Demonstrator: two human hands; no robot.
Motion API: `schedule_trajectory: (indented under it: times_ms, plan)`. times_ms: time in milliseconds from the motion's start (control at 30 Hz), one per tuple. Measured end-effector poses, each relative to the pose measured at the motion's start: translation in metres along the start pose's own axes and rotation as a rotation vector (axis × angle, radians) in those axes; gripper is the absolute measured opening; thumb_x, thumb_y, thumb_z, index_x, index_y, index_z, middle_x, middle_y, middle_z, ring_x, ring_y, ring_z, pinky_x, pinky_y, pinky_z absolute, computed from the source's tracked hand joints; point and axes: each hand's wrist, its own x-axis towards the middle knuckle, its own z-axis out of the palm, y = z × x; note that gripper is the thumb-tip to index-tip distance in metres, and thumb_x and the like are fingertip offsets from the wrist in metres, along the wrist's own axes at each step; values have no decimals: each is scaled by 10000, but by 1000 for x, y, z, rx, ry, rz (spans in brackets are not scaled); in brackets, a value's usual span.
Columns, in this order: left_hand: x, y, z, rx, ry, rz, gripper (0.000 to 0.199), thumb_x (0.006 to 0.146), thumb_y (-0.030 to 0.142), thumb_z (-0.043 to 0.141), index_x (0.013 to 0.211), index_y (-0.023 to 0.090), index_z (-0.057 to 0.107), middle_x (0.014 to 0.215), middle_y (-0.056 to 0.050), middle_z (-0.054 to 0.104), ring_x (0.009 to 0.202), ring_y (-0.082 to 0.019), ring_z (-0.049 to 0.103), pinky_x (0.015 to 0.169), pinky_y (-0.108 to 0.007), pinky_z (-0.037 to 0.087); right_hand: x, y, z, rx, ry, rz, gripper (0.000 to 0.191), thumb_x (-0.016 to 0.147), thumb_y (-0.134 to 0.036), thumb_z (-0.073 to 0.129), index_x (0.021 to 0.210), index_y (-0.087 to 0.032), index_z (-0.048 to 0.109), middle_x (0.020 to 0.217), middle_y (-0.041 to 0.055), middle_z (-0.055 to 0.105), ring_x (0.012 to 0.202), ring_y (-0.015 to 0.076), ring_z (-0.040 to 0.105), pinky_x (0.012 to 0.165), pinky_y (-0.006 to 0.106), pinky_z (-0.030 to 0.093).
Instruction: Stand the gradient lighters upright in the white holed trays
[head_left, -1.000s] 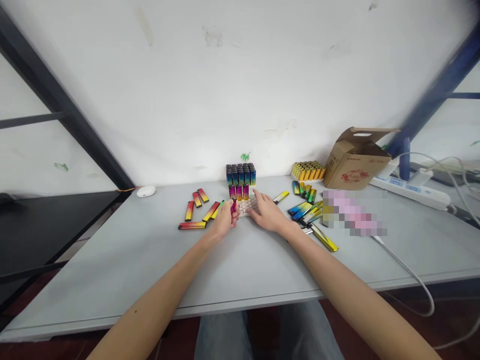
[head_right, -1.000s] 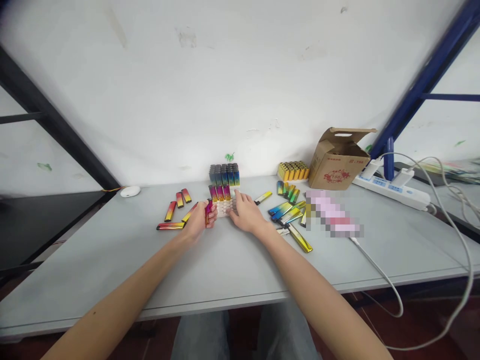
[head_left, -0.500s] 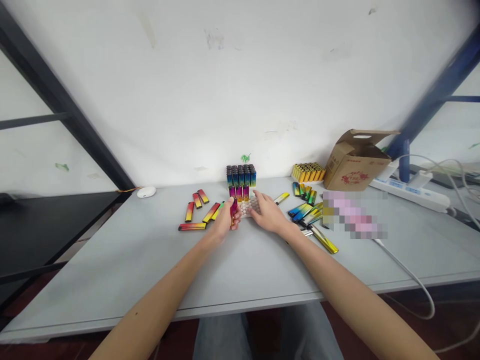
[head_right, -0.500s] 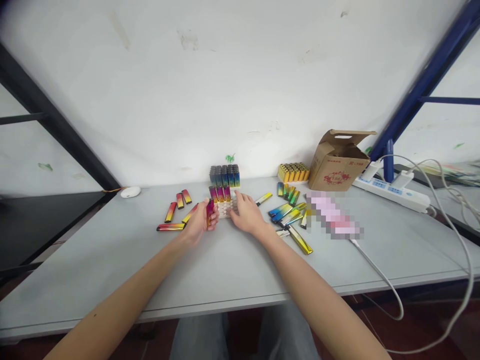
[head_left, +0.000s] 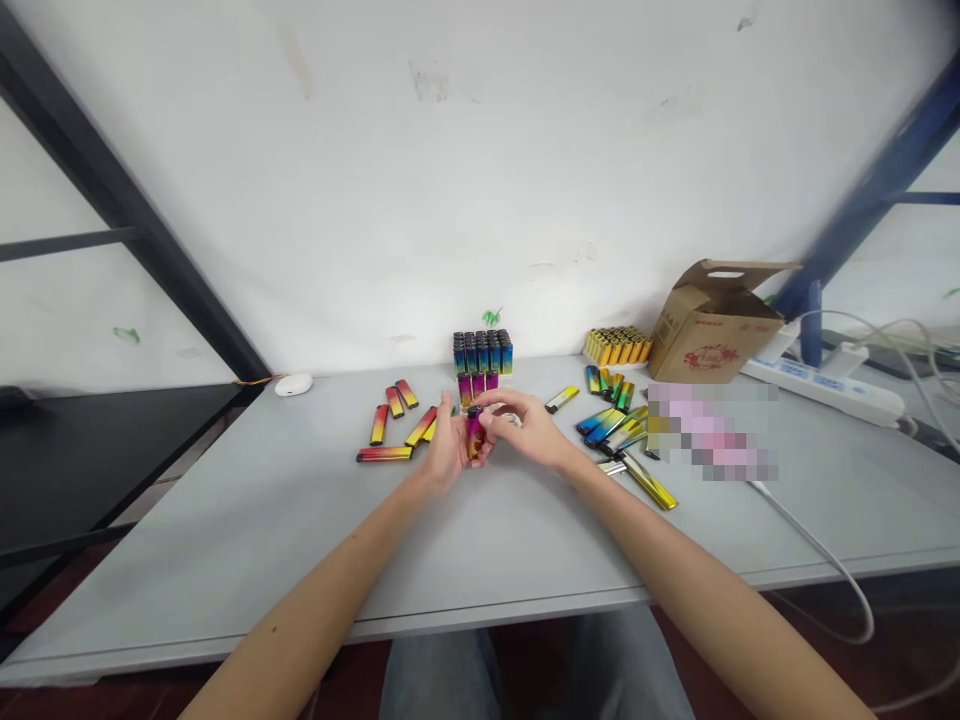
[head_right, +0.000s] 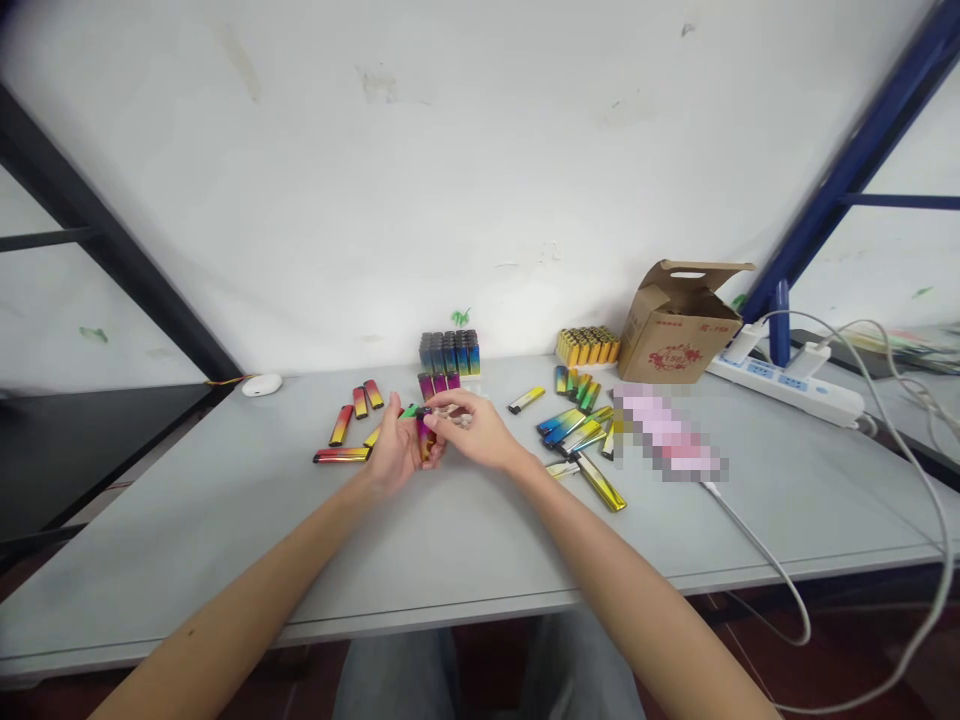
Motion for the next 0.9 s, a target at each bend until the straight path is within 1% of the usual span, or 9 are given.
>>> schedule_trajectory:
  times_ms: [100,167,267,333,433,500,600,767,900]
  plan:
    - [1,-1,0,-19,-23,-19,767,798,810,92,612,173,475,511,-28,448,451,-105,393,423,-228,304,0,1,3,-14,11,-54,242,770,-349,688,930,-169,676,1053,68,651,791,151,639,786,316,518]
    - [1,-2,0,-32,-30,-37,752,797,812,109,638,177,479,509,-21,441,459,-113,401,426,-230,303,0,2,4,-18,14,-58,218,746,-339,708,869,-160,682,1084,81,645,848,160,635,804,313,515]
    - [0,0,0,-36,-30,-46,723,802,803,152,674,179,493,541,-24,468,477,-125,436,441,-241,317,1,2,4,87,-21,14,266,733,-383,723,875,-164,674,1086,84,647,673,129,631,665,304,543]
    - [0,3,-1,-23,-32,-20,698,824,767,186,725,168,529,617,-46,532,525,-139,501,478,-252,352,2,1,1,200,-28,71,326,741,-424,718,942,-174,661,992,66,673,545,114,594,563,304,534]
    - [1,5,-5,27,20,25,580,863,649,269,869,156,574,764,-71,616,632,-165,596,548,-265,396,7,1,-7,262,158,52,342,737,-438,723,958,-184,661,879,42,697,657,152,631,636,309,539]
    - [2,6,-8,97,138,45,393,859,512,380,873,163,561,803,-62,638,642,-159,615,561,-260,397,11,2,-15,218,353,13,335,726,-438,728,939,-186,672,935,54,708,823,177,646,737,307,530]
    - [3,5,-11,199,315,89,180,814,336,469,786,166,521,818,-49,652,609,-131,611,553,-247,386,15,8,-28,156,526,48,376,743,-465,687,986,-178,669,991,76,708,889,193,643,717,296,515]
    - [2,5,-9,267,304,118,212,832,360,489,804,158,544,767,-29,613,589,-110,579,533,-234,382,20,26,-41,123,606,104,393,689,-455,720,952,-168,670,986,82,710,884,205,653,714,309,513]
    - [5,1,-10,356,334,183,235,858,377,465,821,167,564,703,-7,577,557,-111,548,523,-235,382,23,39,-40,28,560,56,368,685,-427,725,930,-157,679,925,86,720,839,217,668,747,340,518]
